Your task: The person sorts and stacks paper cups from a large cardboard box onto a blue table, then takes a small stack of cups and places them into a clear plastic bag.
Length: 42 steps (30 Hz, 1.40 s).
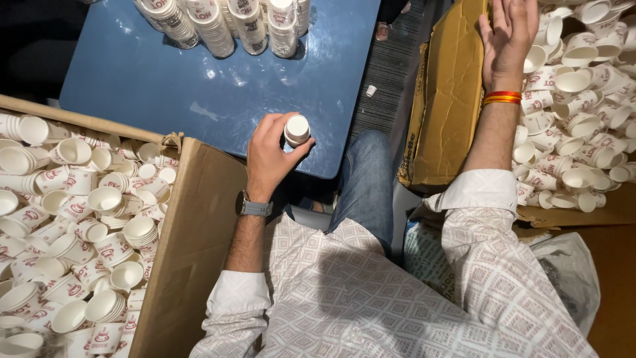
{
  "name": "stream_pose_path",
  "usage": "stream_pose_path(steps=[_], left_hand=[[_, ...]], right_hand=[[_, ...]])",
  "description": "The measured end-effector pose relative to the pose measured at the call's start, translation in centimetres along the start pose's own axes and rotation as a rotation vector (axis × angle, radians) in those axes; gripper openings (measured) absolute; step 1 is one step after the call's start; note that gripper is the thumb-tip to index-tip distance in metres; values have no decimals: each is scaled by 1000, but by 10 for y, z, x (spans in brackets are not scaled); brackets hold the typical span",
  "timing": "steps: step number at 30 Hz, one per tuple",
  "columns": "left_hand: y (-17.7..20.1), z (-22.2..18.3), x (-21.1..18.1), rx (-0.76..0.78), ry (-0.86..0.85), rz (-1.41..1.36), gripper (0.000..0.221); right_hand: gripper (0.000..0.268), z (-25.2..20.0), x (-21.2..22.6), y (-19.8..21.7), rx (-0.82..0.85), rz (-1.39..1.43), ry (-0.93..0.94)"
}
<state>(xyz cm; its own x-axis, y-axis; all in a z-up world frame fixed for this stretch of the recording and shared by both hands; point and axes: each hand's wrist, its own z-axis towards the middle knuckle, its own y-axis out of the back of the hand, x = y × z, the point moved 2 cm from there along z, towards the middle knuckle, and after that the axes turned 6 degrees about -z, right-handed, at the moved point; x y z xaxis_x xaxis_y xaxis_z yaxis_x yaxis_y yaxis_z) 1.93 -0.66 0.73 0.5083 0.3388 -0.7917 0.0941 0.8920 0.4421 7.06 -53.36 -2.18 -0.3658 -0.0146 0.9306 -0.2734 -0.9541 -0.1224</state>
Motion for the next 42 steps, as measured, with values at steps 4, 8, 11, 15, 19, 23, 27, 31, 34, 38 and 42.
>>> stream_pose_path(steps=[4, 8, 11, 15, 19, 23, 27, 31, 34, 38, 42], left_hand=[[0, 0, -1, 7, 8, -7, 50], [0, -1, 0, 3, 0, -9, 50], [1, 1, -1, 3, 2, -15, 50], [2, 0, -5, -2, 4, -15, 49], [4, 3, -8, -15, -2, -12, 49], [3, 4, -7, -3, 20, -15, 49], [2, 4, -7, -3, 21, -18, 49], [3, 5, -8, 2, 34, -23, 49], [3, 4, -9, 1, 38, -17, 48], [2, 3, -8, -1, 29, -13, 49], [2, 3, -6, 4, 19, -18, 49]], right_hand=[[70, 1, -7, 20, -296, -145, 27], [57, -5, -7, 46, -753, -299, 15], [51, -3, 0, 31, -814, -411, -60], [53, 0, 5, -6, -623, -404, -141], [57, 2, 15, -28, -232, -228, 4], [72, 5, 12, -20, -224, -213, 64], [69, 7, 3, 1, -429, -303, 75], [60, 1, -8, 43, -753, -365, 142], [56, 5, -18, 47, -769, -444, 190], [63, 5, -2, -4, -495, -464, 146], [73, 2, 0, 9, -543, -413, 108]])
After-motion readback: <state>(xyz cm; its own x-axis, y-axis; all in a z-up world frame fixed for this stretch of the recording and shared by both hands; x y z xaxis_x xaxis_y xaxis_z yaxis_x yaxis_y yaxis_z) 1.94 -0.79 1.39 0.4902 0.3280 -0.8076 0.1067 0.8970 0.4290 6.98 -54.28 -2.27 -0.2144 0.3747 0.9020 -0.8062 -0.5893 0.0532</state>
